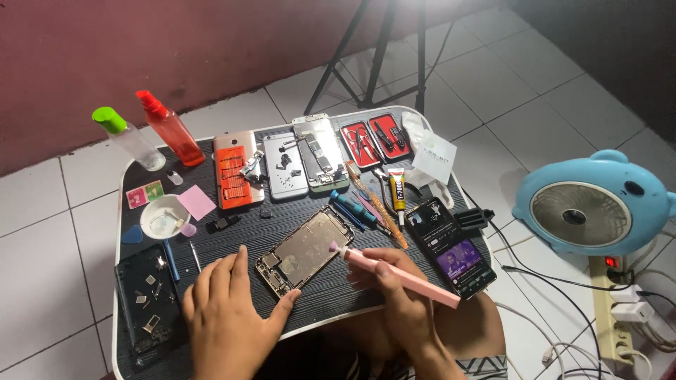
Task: The person cleans the back of a disassembled smartphone using a pink cotton swab. They wipe the metal backplate and internal areas, then briefly use a small brush to clean the device further.
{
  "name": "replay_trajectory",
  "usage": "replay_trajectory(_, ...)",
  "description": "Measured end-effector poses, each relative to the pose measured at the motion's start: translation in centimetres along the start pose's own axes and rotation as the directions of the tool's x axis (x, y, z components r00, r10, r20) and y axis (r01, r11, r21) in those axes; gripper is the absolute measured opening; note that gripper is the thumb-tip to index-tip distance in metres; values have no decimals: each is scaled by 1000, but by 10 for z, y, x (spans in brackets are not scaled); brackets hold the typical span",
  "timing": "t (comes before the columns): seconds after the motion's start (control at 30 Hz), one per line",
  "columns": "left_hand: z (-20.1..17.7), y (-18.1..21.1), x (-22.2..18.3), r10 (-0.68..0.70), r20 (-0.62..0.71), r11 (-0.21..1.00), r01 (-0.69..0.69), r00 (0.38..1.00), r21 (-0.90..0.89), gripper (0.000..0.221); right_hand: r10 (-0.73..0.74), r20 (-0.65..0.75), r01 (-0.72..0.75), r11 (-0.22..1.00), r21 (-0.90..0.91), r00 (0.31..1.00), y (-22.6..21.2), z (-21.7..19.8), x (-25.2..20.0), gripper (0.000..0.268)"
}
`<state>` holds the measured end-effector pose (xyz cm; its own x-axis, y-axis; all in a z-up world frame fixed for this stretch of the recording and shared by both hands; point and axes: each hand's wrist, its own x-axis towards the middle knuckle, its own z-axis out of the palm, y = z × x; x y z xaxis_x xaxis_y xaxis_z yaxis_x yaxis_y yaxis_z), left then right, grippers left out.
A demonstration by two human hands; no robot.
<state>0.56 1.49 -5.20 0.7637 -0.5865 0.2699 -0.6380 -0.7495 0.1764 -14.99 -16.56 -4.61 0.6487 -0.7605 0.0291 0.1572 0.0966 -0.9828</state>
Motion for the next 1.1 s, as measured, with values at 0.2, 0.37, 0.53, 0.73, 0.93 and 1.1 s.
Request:
replay_trajectory(0.2, 3, 3, 8, 6, -18, 1000, -6, 1000, -12, 79, -191, 207, 254, 904, -343, 960, -14, 2, 14, 23)
replay_trajectory(0.37, 3, 2, 8, 50, -149, 992, -67, 988, -109, 75, -135, 328, 277, 856, -436, 935, -22, 25, 19, 27)
replay_trajectory(0.53, 17, 0, 3, 64, -209, 963, -115, 976, -244, 78, -267, 369, 432, 753, -496, 890, -8, 39, 22, 12)
replay_trajectory(0.73, 20, -5, 5, 107, -210, 904, -183, 972, -387, 91, -340, 387, 504, 713, -488, 857, 9, 38, 20, 9)
replay_trajectory(0.93, 17, -5, 6, 143, -175, 902, -202, 974, -382, 81, -384, 398, 552, 563, -614, 834, 14, 41, 14, 14)
replay_trajectory(1.1, 18, -7, 5, 138, -170, 914, -191, 976, -358, 86, -474, 475, 668, 450, -593, 741, 20, 42, 16, 15)
